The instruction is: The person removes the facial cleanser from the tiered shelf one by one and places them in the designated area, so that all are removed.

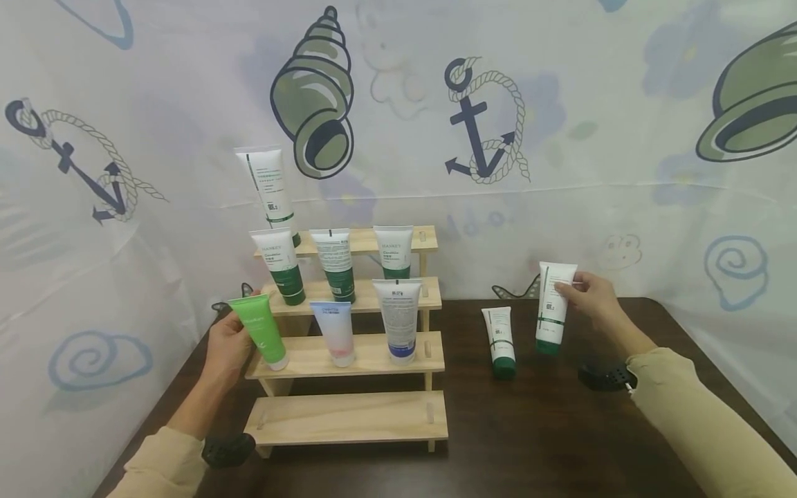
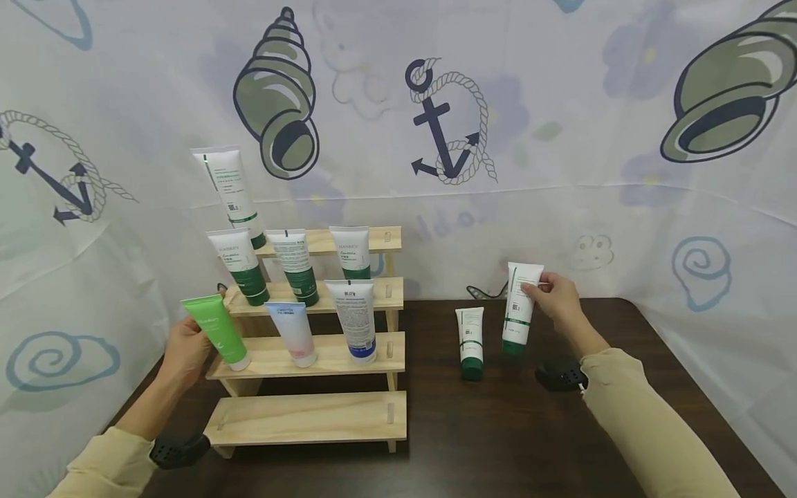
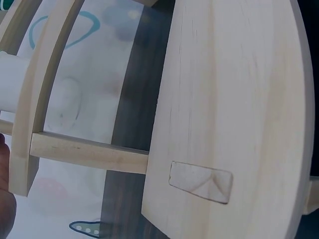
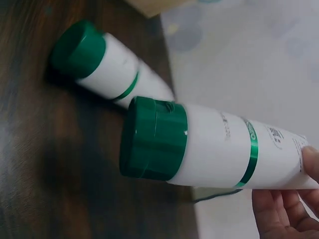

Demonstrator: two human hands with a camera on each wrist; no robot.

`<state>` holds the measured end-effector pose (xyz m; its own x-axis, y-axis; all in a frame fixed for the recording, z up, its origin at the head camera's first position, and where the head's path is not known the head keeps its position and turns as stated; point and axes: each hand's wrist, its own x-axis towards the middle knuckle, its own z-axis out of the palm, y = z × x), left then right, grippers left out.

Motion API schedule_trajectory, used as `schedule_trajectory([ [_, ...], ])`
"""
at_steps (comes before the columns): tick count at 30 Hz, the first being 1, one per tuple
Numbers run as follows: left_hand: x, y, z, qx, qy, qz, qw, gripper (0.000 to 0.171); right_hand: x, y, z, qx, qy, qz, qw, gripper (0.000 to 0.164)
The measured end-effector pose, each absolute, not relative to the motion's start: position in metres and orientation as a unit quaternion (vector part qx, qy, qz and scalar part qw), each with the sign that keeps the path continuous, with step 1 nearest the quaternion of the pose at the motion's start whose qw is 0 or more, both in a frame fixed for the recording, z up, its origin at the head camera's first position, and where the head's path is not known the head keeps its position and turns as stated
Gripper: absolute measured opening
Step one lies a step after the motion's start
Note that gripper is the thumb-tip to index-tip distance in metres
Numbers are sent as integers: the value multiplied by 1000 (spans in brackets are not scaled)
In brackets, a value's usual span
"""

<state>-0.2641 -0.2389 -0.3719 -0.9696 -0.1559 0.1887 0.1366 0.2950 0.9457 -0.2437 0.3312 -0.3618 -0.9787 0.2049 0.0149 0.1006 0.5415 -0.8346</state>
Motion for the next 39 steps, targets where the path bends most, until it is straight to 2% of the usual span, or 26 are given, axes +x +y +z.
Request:
schedule_trajectory([
  [5,-264,-239,-372,5,-796,-593,122,47,-248,339,-384,-94,-880,465,14,59],
  [11,-264,-238,-373,8,-796,-593,120,46,-252,342,-406,-100,-875,473,-10,57],
  [21,-265,-239,-373,2,-790,-601,118,50,-257,340,-422,-122,-873,469,-56,66],
  [29,-265,-240,-375,7,-786,-607,118,50,-267,337,-434,-131,-866,479,-59,62],
  [39,-264,-239,-375,6,-787,-605,119,48,-273,336,-443,-151,-861,480,-72,66],
])
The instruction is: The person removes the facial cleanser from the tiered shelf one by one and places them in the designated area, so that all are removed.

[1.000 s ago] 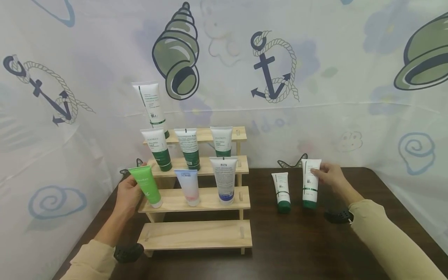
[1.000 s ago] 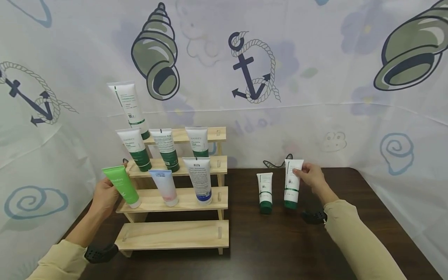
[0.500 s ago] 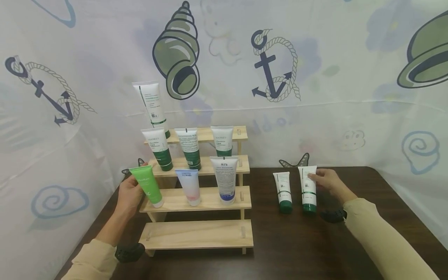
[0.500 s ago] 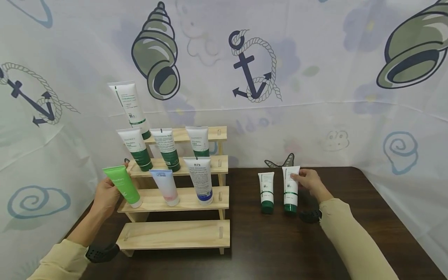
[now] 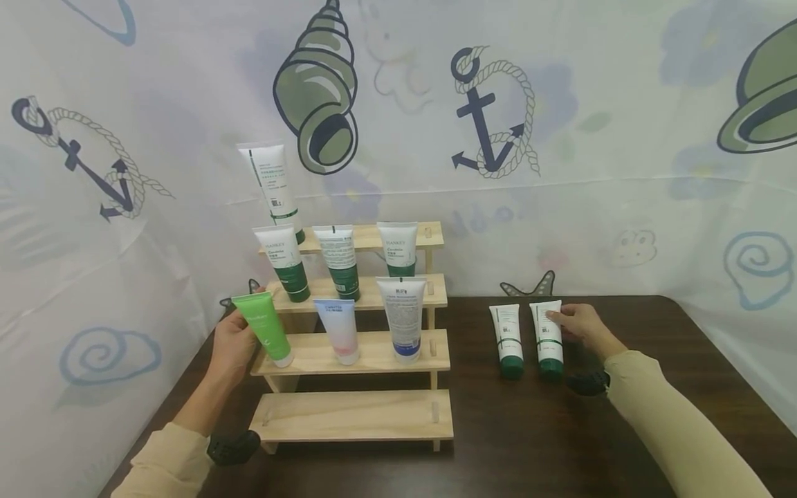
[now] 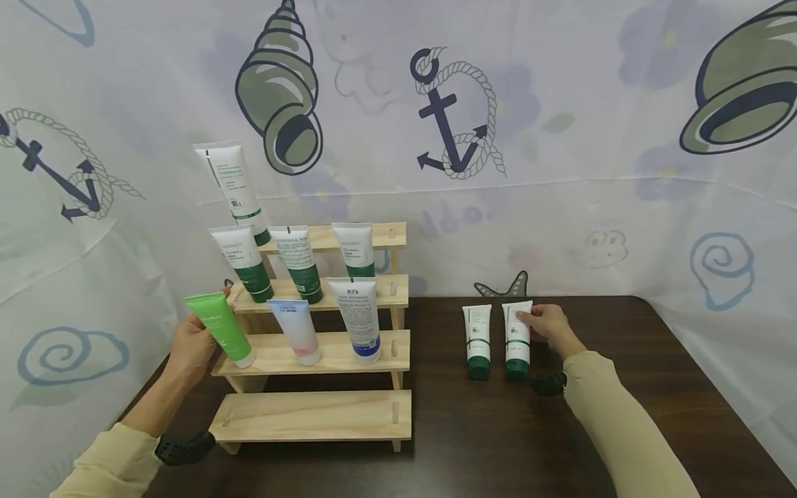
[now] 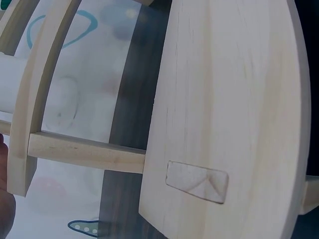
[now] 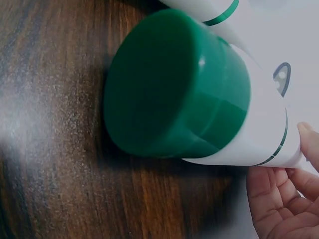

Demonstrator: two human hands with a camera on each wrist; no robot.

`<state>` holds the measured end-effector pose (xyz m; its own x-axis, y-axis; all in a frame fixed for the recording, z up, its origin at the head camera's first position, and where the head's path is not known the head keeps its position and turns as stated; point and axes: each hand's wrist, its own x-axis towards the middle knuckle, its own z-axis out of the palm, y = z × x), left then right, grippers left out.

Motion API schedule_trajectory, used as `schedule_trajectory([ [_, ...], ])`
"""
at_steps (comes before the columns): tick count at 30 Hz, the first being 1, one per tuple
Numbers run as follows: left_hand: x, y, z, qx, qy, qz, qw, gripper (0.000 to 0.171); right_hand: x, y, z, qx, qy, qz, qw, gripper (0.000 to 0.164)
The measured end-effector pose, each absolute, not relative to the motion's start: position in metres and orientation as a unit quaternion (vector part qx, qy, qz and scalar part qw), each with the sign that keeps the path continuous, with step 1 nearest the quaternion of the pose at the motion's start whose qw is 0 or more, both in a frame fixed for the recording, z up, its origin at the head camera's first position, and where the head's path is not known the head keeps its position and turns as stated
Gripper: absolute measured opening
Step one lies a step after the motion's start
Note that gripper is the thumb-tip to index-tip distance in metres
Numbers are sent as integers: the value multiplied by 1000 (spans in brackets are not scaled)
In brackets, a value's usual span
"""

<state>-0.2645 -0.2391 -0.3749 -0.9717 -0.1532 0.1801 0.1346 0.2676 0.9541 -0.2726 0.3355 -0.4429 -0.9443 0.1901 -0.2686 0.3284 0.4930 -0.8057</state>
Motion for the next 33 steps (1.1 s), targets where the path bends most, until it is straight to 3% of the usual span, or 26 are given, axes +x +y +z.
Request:
schedule_trajectory([
  [33,-265,-240,-378,2,-797,-589,130,45,-271,334,-446,155,874,-452,82,68],
])
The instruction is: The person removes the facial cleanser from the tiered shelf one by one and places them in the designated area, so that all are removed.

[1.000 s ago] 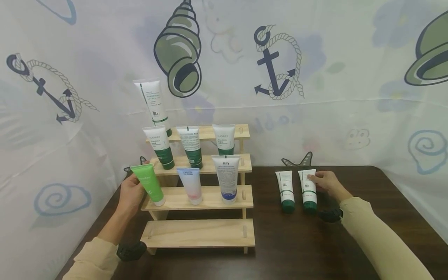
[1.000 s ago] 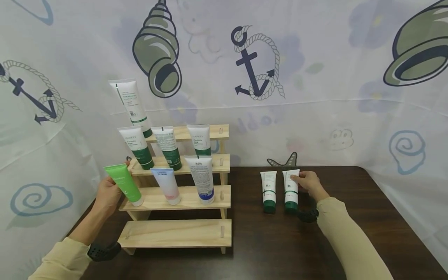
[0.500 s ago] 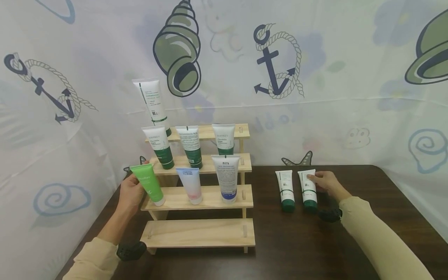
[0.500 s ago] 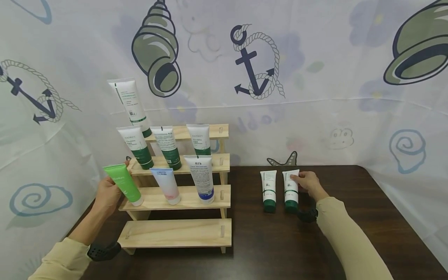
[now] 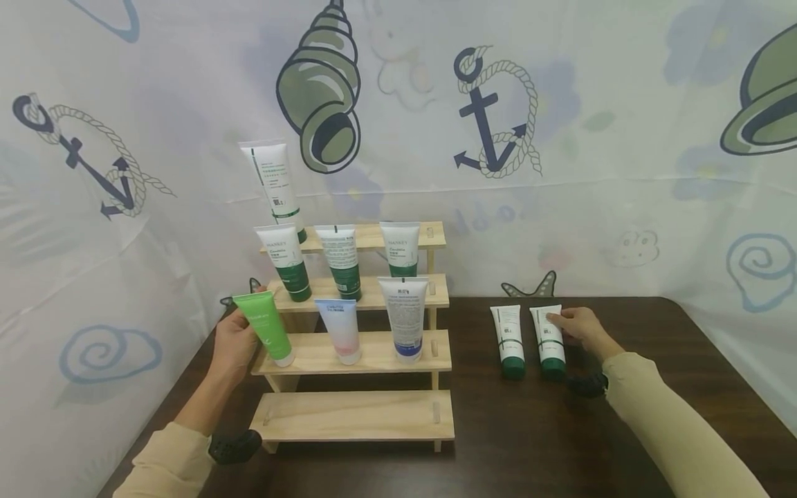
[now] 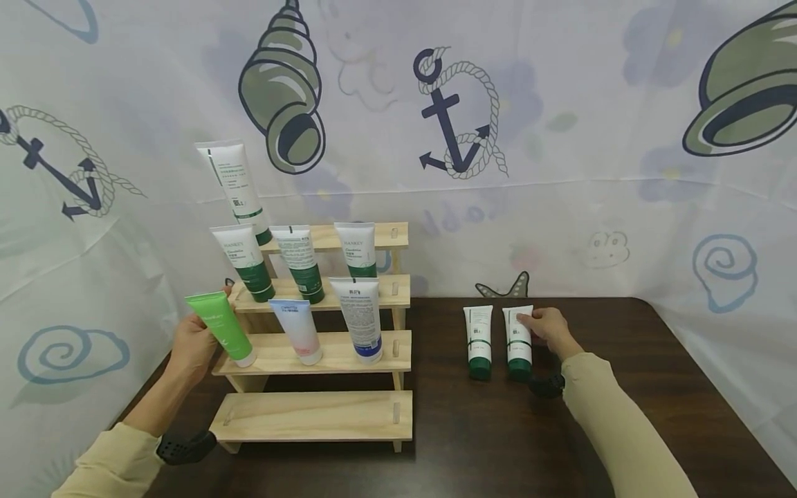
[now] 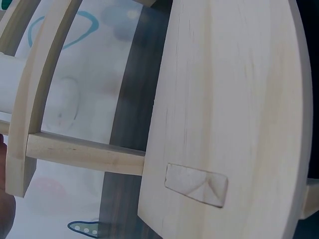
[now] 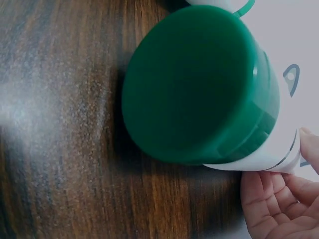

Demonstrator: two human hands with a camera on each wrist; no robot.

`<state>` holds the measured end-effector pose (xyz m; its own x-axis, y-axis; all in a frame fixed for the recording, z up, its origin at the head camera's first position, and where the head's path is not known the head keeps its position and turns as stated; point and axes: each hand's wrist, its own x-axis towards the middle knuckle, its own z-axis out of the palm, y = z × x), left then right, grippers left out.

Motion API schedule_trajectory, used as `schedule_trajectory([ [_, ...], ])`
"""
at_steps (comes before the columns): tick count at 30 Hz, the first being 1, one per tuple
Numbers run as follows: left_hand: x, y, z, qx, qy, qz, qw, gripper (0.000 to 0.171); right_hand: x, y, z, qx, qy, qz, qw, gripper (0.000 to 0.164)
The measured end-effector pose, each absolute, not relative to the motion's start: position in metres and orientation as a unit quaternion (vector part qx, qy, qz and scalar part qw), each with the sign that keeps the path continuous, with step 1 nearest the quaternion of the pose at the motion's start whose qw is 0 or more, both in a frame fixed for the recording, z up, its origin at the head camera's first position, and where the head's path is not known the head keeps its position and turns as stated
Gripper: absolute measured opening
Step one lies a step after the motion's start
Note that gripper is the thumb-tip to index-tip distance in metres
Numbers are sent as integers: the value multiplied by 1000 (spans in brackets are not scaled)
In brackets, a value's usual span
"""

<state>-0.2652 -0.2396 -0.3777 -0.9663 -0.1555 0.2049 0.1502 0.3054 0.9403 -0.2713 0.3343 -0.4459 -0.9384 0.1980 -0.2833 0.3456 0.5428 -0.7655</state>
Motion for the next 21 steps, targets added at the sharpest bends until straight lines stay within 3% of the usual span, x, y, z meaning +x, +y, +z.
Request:
schedule_trajectory([
  [13,-262,-239,-379,5,-803,-581,131,46,-260,346,-437,129,884,-447,54,55],
  [21,-264,-239,-378,1,-806,-575,142,46,-256,342,-387,68,921,-382,-32,55],
])
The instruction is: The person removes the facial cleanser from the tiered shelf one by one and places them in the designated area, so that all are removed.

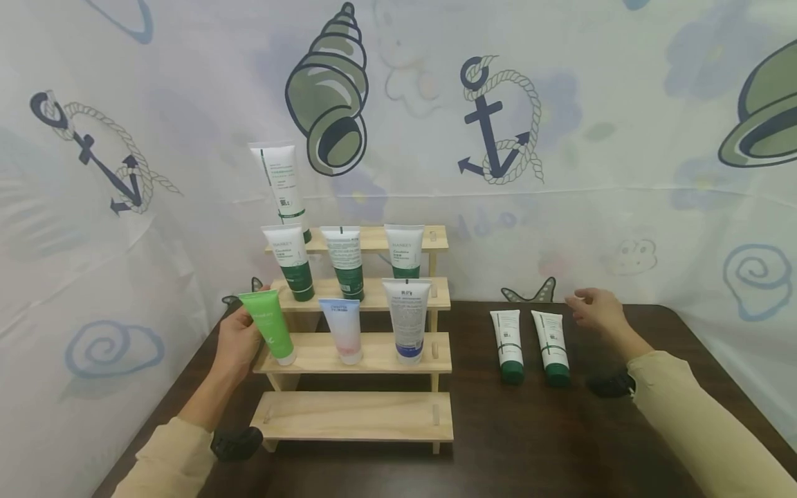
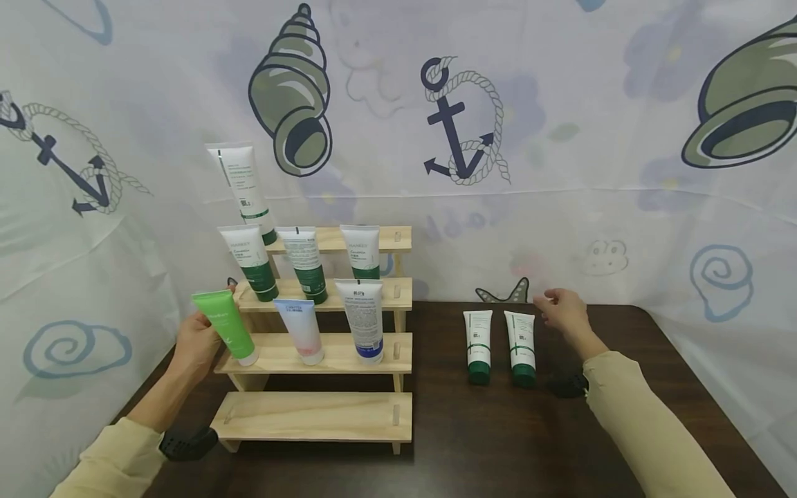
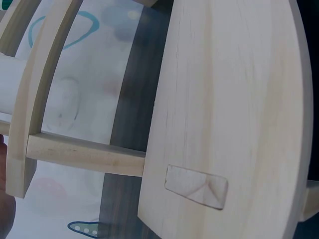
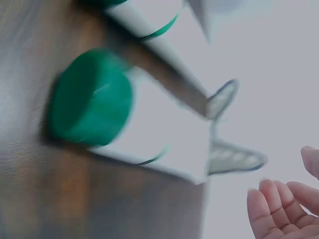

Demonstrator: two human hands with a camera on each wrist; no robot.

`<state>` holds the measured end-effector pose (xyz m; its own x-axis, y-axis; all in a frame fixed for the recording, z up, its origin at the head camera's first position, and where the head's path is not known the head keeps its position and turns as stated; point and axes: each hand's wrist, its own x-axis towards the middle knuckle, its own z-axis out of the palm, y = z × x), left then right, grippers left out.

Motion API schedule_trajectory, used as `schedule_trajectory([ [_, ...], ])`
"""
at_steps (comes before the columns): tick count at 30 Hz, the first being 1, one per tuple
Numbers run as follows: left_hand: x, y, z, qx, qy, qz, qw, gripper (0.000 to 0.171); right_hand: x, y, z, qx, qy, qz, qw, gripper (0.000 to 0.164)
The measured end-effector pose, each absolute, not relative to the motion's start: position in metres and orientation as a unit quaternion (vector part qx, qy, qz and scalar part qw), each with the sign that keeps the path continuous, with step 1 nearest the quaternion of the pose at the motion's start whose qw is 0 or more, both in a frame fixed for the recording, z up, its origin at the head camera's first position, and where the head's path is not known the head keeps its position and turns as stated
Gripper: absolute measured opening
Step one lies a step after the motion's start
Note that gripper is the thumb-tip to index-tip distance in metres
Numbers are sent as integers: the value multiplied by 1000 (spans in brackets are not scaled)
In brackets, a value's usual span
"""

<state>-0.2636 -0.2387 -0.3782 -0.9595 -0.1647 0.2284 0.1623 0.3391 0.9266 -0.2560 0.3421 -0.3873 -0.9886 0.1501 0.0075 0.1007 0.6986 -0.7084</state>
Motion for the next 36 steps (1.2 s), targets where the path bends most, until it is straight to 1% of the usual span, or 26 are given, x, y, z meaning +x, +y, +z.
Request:
schedule_trajectory([
  [6,-263,-239,-377,-2,-803,-577,146,45,-254,318,-331,1,-911,393,127,50],
  [11,-263,-238,-377,-4,-799,-581,153,41,-254,288,-290,42,-888,423,177,46],
  [17,-263,-238,-378,-4,-797,-585,151,44,-254,246,-251,83,-842,495,197,40],
  [24,-262,-239,-378,-1,-784,-603,149,44,-259,194,-212,120,-819,520,211,36],
  [36,-265,-238,-378,4,-769,-622,144,39,-266,104,-163,161,-779,583,166,35],
])
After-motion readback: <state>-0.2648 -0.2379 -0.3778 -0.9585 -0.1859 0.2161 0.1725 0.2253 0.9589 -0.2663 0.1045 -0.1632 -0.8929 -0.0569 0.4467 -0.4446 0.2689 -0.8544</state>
